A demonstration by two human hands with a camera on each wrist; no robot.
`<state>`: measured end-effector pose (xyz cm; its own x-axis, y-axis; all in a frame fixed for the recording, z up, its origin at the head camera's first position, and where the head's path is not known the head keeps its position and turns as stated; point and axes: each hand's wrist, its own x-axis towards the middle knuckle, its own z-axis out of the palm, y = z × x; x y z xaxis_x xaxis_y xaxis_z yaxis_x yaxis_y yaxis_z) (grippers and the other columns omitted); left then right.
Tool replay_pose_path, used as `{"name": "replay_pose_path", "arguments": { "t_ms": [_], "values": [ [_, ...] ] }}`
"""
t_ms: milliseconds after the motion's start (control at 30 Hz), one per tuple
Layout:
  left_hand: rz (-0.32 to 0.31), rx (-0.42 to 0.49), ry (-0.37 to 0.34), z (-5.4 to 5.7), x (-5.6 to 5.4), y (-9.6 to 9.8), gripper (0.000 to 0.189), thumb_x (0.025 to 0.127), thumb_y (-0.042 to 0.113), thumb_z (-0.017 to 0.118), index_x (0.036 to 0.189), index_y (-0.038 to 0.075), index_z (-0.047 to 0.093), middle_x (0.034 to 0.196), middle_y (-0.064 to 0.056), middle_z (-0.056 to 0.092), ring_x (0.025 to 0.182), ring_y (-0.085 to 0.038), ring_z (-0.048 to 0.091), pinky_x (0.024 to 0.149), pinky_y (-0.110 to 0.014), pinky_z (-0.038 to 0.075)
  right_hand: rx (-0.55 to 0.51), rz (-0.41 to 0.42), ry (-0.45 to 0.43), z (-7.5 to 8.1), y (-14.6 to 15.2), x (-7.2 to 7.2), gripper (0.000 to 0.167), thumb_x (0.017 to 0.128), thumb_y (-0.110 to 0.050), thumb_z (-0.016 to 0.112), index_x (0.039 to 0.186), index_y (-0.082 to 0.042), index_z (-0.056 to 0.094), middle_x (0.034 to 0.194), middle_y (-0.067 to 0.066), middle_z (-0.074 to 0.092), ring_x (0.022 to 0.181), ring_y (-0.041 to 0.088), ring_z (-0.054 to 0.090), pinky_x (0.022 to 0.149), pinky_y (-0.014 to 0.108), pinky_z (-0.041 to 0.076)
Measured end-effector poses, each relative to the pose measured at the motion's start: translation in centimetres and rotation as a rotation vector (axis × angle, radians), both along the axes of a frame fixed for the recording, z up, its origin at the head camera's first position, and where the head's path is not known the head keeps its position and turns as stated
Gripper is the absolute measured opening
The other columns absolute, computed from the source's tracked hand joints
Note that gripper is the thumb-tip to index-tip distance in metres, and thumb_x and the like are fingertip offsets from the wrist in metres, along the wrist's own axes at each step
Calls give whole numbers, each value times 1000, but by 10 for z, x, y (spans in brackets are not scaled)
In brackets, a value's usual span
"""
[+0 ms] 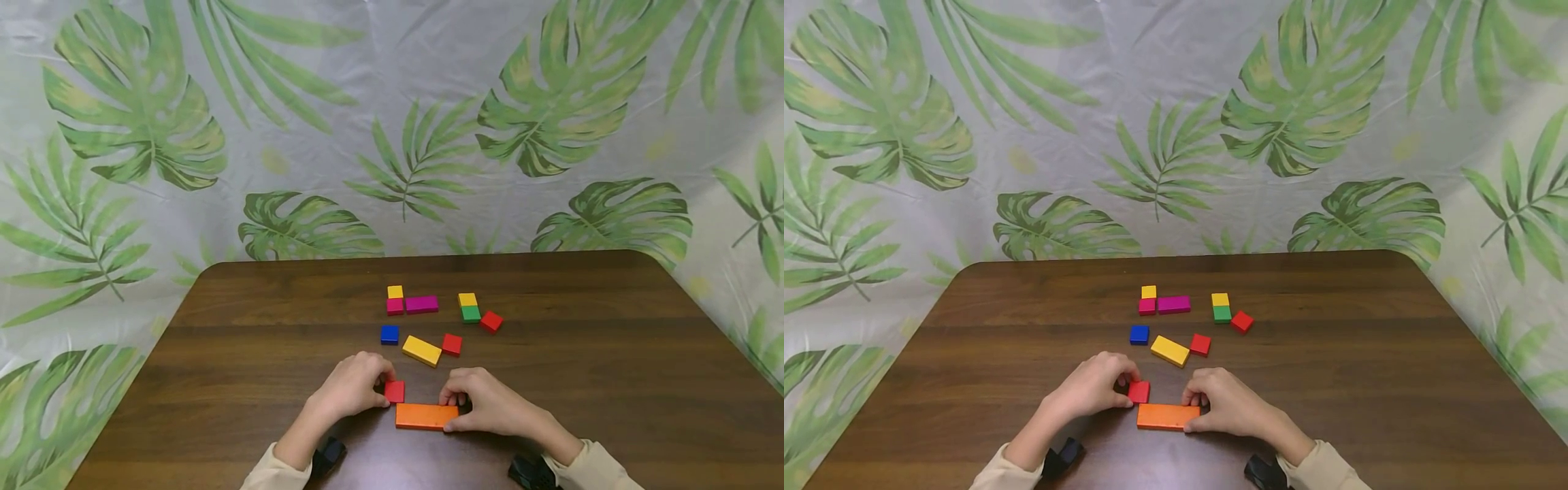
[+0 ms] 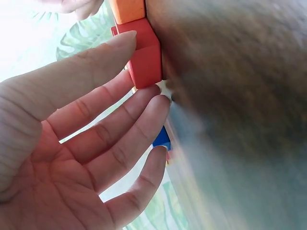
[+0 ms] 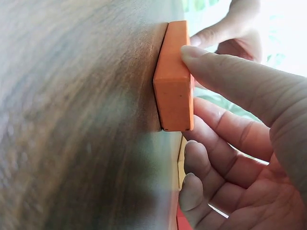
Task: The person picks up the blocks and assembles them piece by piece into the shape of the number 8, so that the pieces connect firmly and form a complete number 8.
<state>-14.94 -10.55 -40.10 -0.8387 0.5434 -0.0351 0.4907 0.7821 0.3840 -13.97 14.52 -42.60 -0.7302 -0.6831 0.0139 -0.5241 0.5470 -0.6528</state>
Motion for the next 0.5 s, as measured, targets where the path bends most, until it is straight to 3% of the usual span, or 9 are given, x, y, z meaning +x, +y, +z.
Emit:
{"name": "replay_pose_path", "arguments": {
  "t_ms": [500],
  "values": [
    [-32,-43,-36,3,5,1,23,67,20,83,78,13,64,69,5,57,61,-4,43,55,-19,37,38,20,4,5,-1,3,20,73,-29,80,85,-18,68,78,-12,56,69,-3,46,63,14,44]
  ]
}}
